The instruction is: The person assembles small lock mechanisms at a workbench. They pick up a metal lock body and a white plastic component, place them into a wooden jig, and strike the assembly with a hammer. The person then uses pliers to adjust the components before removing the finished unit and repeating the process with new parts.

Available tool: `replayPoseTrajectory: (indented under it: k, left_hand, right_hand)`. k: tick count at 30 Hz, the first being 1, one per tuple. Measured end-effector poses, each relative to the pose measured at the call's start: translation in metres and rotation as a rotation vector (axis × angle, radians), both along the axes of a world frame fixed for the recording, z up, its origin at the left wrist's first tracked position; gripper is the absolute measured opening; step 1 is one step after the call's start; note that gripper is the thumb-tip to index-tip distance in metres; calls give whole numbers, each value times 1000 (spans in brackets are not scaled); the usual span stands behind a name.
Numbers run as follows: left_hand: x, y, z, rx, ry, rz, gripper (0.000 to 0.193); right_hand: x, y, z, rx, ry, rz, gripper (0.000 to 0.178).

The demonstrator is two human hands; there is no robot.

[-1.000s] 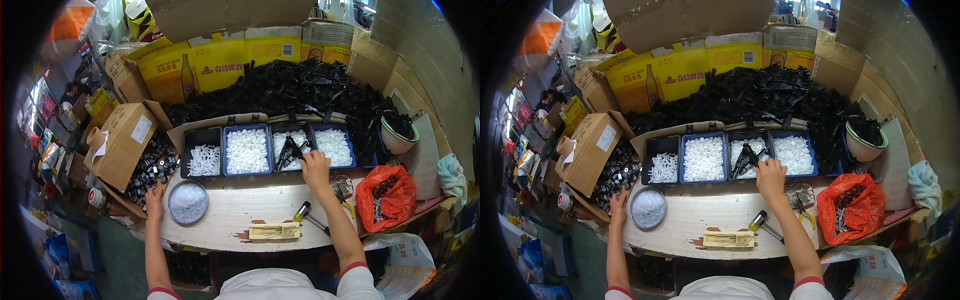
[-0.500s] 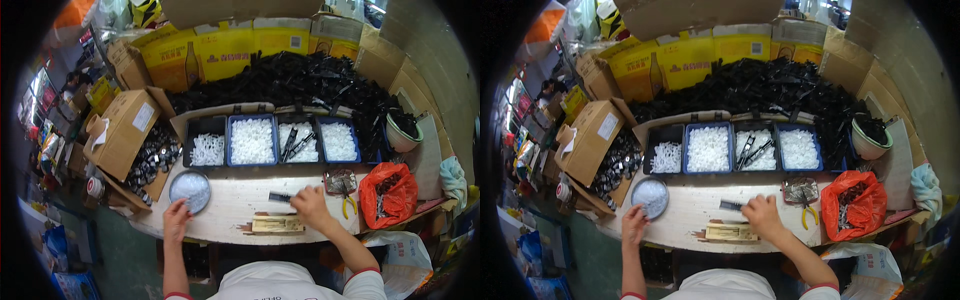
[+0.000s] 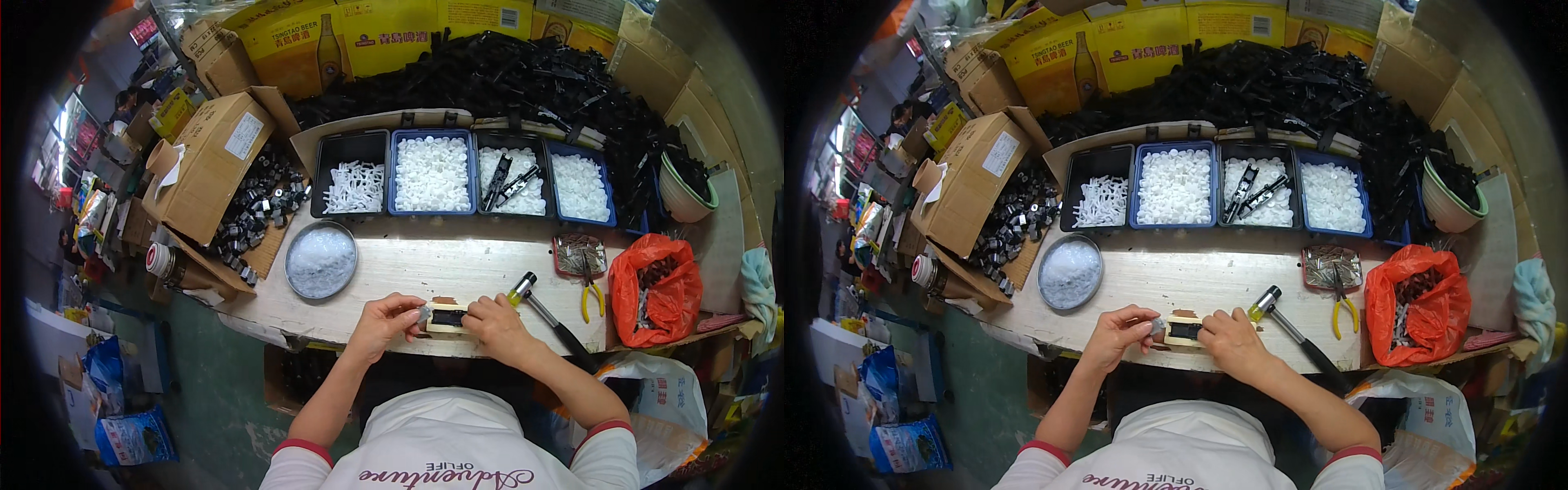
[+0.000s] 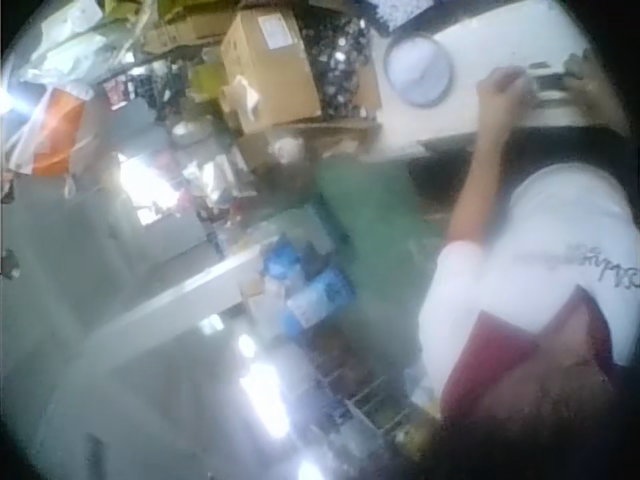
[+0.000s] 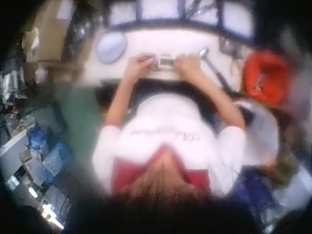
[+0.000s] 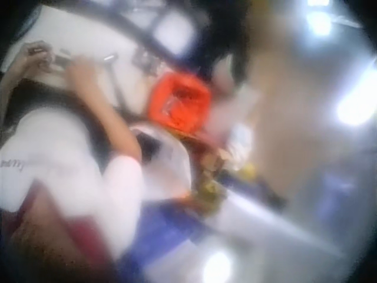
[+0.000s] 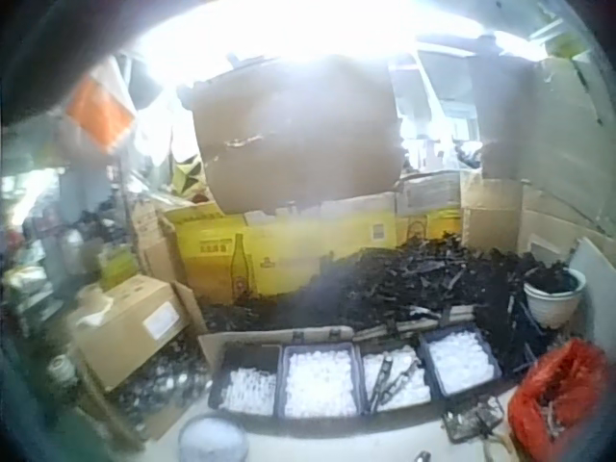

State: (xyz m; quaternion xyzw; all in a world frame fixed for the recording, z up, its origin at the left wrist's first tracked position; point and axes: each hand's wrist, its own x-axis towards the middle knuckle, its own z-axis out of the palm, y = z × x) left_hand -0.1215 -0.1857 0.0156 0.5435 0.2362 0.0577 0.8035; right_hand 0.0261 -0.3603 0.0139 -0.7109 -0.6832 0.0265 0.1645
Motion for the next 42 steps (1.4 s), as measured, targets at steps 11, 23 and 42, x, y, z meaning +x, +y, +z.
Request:
replayPoseTrajectory:
  k: [11,23,42]
  left_hand:
    - [39,-25,-7,1042,27,-140,6]
    - [29,-20,-28,173,15,35,5]
    - [151,53,16,1442,127,165,20]
  right_hand:
    - [7,0,-7,52,172,23,13]
    - [6,-1,-10,77,185,19,12]
    - [107,-98,-16,203,-163,-1061,19]
